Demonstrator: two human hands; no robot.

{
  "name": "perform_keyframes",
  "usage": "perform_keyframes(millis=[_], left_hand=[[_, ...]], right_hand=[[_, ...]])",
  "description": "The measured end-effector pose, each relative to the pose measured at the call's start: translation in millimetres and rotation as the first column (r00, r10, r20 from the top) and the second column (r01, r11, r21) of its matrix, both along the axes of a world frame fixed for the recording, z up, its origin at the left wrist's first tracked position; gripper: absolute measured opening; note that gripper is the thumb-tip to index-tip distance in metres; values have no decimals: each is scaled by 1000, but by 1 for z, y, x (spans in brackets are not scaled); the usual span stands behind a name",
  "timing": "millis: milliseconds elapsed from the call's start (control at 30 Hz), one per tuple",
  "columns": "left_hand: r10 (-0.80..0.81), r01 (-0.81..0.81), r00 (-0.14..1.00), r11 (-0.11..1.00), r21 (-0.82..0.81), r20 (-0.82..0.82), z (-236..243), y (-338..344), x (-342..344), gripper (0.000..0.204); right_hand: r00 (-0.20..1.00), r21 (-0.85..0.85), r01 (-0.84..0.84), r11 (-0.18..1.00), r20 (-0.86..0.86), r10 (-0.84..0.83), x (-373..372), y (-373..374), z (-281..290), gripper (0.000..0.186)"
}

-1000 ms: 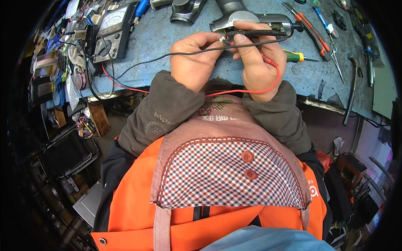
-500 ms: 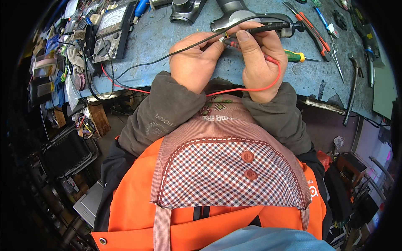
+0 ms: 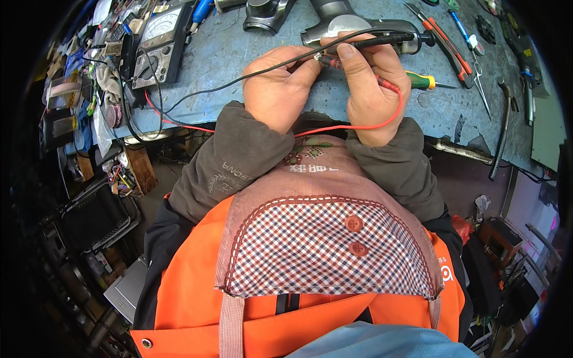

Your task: The person is repairing an electronic device, likely a motor or actuator, in a workshop. They use a screwdriver to adjust internal components and a multimeter to test electrical connections.

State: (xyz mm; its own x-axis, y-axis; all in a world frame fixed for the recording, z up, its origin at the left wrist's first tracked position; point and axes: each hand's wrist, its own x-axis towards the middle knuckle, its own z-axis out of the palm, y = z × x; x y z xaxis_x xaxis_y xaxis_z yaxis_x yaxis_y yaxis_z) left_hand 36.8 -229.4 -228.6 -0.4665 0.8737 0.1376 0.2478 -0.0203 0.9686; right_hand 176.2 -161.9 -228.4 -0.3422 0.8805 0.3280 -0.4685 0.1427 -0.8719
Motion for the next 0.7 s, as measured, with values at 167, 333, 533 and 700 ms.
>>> perform_keyframes(millis=[167,333,533,700], left_hand=[[-9,8,999,1000,-15,-35,-2,0,-2,15],[15,-17,998,1000,-26,-68,2,-4,-12,16],[28,-28,1000,1000,-6,-1,26,-25,-25,15],[46,-42,988,999,30,-146,52,-45,-36,14]], right_hand=[[1000,-21,-5,1000,-4,5,-1,0,-3,18],[1000,-8,-4,1000,28,4,-10,-1,2,15],[993,-45,19,999,119,-13,-23,-24,29,16],[987,-12,-4,1000,160,6,-32,-44,50,20]])
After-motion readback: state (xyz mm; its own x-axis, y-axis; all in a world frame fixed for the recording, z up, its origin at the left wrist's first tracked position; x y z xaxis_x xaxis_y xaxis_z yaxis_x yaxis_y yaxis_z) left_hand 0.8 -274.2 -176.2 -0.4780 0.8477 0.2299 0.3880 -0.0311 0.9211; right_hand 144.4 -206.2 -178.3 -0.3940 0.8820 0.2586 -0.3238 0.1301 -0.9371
